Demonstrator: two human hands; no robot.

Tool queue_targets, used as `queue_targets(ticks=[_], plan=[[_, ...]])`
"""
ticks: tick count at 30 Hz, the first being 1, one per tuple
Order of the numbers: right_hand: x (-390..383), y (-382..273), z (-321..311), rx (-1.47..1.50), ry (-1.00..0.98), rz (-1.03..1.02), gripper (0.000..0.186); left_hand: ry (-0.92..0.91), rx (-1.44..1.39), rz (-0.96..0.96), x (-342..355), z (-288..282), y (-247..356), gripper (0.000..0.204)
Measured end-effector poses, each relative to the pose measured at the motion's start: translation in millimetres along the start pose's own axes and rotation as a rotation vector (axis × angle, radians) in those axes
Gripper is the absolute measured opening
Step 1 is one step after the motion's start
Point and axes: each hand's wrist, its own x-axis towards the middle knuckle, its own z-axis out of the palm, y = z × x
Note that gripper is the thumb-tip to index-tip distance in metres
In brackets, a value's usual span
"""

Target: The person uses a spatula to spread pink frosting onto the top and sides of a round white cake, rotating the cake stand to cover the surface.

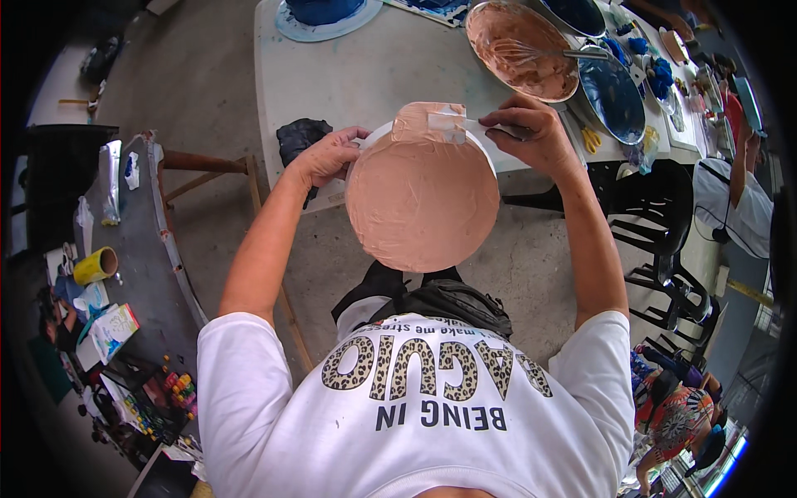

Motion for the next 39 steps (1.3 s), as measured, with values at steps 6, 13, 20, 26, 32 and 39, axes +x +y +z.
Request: queue_targets(ticks=[6, 13, 20, 26, 32, 39], plan=[[-15, -11, 3, 0.033, -0.124, 0.074, 0.023, 0.054, 0.014, -0.021, 4, -7, -7, 0.05], [-8, -3, 7, -0.007, -0.093, 0.082, 0.022, 0.002, -0.044, -0.008, 12, 1, -8, 0.051], [-30, 22, -2, 0.087, 0.019, 0.208, 0.021, 0.038, -0.143, -0.03, 2, 0, -11, 0.046], [-63, 22, -8, 0.089, 0.029, 0.296, 0.021, 0.192, -0.257, 0.107, -1, -16, -35, 0.053], [-43, 17, -2, 0.181, 0.163, 0.374, 0.02, 0.402, -0.422, 0.156, 4, 3, -36, 0.049], [9, 13, 53, 0.219, 0.335, 0.442, 0.023, 0.6, -0.571, 0.281, 14, 45, -45, 0.053]])
